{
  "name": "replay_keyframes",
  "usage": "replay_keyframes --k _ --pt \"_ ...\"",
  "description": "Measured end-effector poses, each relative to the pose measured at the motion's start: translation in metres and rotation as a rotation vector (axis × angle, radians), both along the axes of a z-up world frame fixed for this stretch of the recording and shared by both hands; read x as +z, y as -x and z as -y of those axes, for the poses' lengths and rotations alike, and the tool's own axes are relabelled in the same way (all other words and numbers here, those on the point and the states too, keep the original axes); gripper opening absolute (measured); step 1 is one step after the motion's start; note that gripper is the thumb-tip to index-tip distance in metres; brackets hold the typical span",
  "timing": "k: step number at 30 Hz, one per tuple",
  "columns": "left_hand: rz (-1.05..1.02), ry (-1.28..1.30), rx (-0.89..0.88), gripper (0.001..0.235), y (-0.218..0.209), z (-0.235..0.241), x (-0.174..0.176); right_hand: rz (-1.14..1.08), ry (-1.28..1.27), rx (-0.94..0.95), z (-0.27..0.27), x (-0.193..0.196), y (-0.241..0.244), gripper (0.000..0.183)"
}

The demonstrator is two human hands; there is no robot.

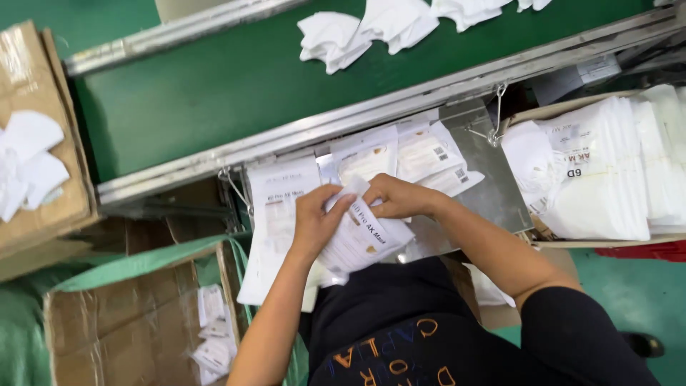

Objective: Manually picking up stacks of protective face masks from a conveyor and placing them into individual plastic packaging.

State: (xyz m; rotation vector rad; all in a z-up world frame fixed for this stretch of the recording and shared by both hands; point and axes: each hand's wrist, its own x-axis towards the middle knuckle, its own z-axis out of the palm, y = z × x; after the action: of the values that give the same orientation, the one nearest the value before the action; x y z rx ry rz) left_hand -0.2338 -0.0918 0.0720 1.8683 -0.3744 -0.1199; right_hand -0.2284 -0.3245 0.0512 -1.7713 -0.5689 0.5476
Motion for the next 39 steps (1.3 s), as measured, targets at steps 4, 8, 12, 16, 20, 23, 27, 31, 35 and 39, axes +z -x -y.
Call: replay_keyframes --k 4,8,12,16,20,23,27,31,35,39 --pt "-0.085 0.041 0.012 0.013 -0.009 -0.015 -0.002 -0.033 -0.030 -0.165 -0.002 0.050 -0.017 0.031" --pt "-0.047 -0.032 0.045 0.011 -0.005 -0.013 0.008 0.259 -0.079 -0.161 -0.027 0.020 -0.019 0.036" --pt "-0.091 -0.058 0.111 0.011 -0.004 -0.012 0.006 0.265 -0.074 -0.224 -0.042 0.003 -0.002 0.034" --pt "-0.175 -0.048 0.163 0.011 -0.009 -0.016 -0.010 0.093 0.123 -0.241 -0.029 -0.011 0.025 0.043" --pt "-0.252 0.143 0.264 0.013 -0.035 -0.027 -0.054 -0.167 -0.025 -0.229 0.041 -0.048 0.052 0.028" --pt "-0.449 0.357 0.409 0.026 -0.066 -0.021 -0.087 -0.204 0.062 -0.567 0.108 -0.031 0.052 0.021" --pt "-0.862 0.040 0.353 0.087 -0.075 0.023 -0.106 -0.037 0.223 -1.050 0.163 -0.064 0.019 0.039" --pt "-0.865 -0.015 0.244 0.120 -0.048 0.053 -0.119 -0.325 0.292 -0.842 0.151 -0.089 0.005 0.065" --pt "-0.887 0.147 0.321 0.132 -0.027 0.074 -0.149 -0.372 0.087 -0.787 0.166 -0.101 0.027 0.065" --pt "-0.736 0.026 0.289 0.137 -0.012 0.089 -0.175 -0.346 -0.303 -0.878 0.173 -0.098 0.048 0.064"
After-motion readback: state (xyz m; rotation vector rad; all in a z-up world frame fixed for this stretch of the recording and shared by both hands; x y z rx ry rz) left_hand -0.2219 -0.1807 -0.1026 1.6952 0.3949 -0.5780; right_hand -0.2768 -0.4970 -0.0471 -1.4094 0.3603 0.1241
